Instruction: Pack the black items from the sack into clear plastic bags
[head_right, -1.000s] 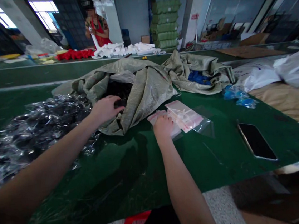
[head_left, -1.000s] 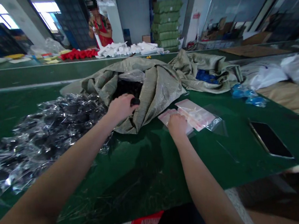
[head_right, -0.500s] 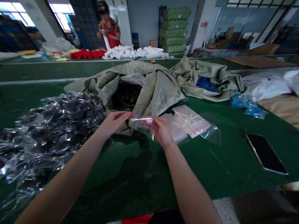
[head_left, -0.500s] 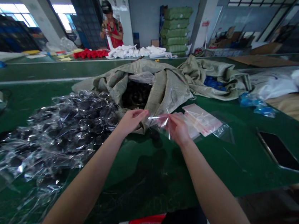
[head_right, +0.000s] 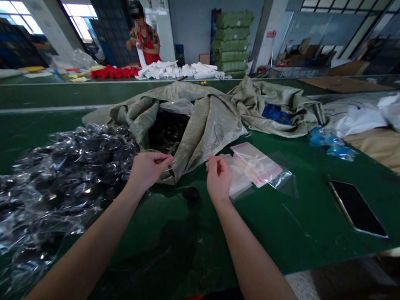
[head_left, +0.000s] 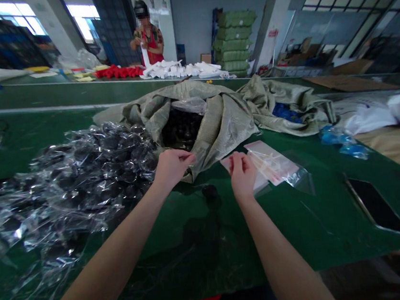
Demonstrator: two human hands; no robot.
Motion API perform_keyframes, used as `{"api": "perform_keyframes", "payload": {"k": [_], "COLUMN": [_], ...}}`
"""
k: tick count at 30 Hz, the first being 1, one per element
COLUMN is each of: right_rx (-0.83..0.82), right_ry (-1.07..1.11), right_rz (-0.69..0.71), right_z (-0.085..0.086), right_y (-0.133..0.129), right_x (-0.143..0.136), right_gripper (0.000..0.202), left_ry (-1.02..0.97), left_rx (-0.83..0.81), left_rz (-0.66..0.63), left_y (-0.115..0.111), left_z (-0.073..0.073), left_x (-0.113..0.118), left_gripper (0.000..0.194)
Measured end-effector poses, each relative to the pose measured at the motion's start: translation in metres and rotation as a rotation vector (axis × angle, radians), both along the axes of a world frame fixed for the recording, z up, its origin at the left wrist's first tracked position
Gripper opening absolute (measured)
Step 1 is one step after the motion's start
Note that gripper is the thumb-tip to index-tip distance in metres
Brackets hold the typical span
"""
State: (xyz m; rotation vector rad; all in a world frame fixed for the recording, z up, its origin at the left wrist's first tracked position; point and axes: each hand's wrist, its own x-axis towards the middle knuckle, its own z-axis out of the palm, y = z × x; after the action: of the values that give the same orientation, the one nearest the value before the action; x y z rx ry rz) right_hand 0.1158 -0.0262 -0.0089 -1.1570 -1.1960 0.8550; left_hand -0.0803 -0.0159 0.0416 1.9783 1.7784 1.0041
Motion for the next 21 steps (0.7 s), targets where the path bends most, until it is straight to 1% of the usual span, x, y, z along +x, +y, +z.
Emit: {"api": "perform_keyframes", "payload": {"k": [1, 2, 3, 5, 7, 10, 12, 14, 17, 21], "right_rx": [-0.008, -0.029, -0.049, -0.066, -0.07, -0.113, -0.152, -0.173, -0.184, -0.166], "right_ry": [0.039, 0.081, 0.125, 0.174, 0.2, 0.304, 0.389, 0.428, 0.423, 0.385], "right_rz": [0.019, 0.075, 0.138, 0.217, 0.222, 0.212, 0.226, 0.246, 0.288, 0.337], "right_z": [0.002, 0.002, 0.003, 0.0, -0.004, -0.011, -0.013, -0.012, -0.008, -0.006], "right_y": [-0.004, -0.007, -0.009, -0.01, -0.008, -0.003, -0.001, -0.001, -0.004, -0.006], "right_x": [-0.006, -0.012, -0.018, -0.027, -0.03, -0.028, -0.026, -0.026, -0.027, -0.027], "right_gripper": [0.044, 0.041, 0.04, 0.043, 0.04, 0.034, 0.032, 0.029, 0.025, 0.026], "left_ry": [0.051, 0.112, 0.176, 0.29, 0.357, 0.352, 0.323, 0.315, 0.327, 0.312], "left_rx": [0.025, 0.05, 0.071, 0.086, 0.084, 0.074, 0.054, 0.037, 0.033, 0.058], "left_rz": [-0.008, -0.035, -0.074, -0.164, -0.243, -0.291, -0.296, -0.285, -0.265, -0.203], "left_y": [-0.003, -0.006, -0.01, -0.017, -0.022, -0.024, -0.022, -0.019, -0.016, -0.014], "left_z": [-0.001, -0.003, -0.004, -0.006, -0.005, -0.001, 0.0, 0.0, -0.005, -0.009], "left_x": [0.004, 0.01, 0.015, 0.025, 0.031, 0.032, 0.03, 0.027, 0.024, 0.021], "left_gripper": [0.027, 0.027, 0.026, 0.026, 0.027, 0.032, 0.035, 0.034, 0.03, 0.024]}}
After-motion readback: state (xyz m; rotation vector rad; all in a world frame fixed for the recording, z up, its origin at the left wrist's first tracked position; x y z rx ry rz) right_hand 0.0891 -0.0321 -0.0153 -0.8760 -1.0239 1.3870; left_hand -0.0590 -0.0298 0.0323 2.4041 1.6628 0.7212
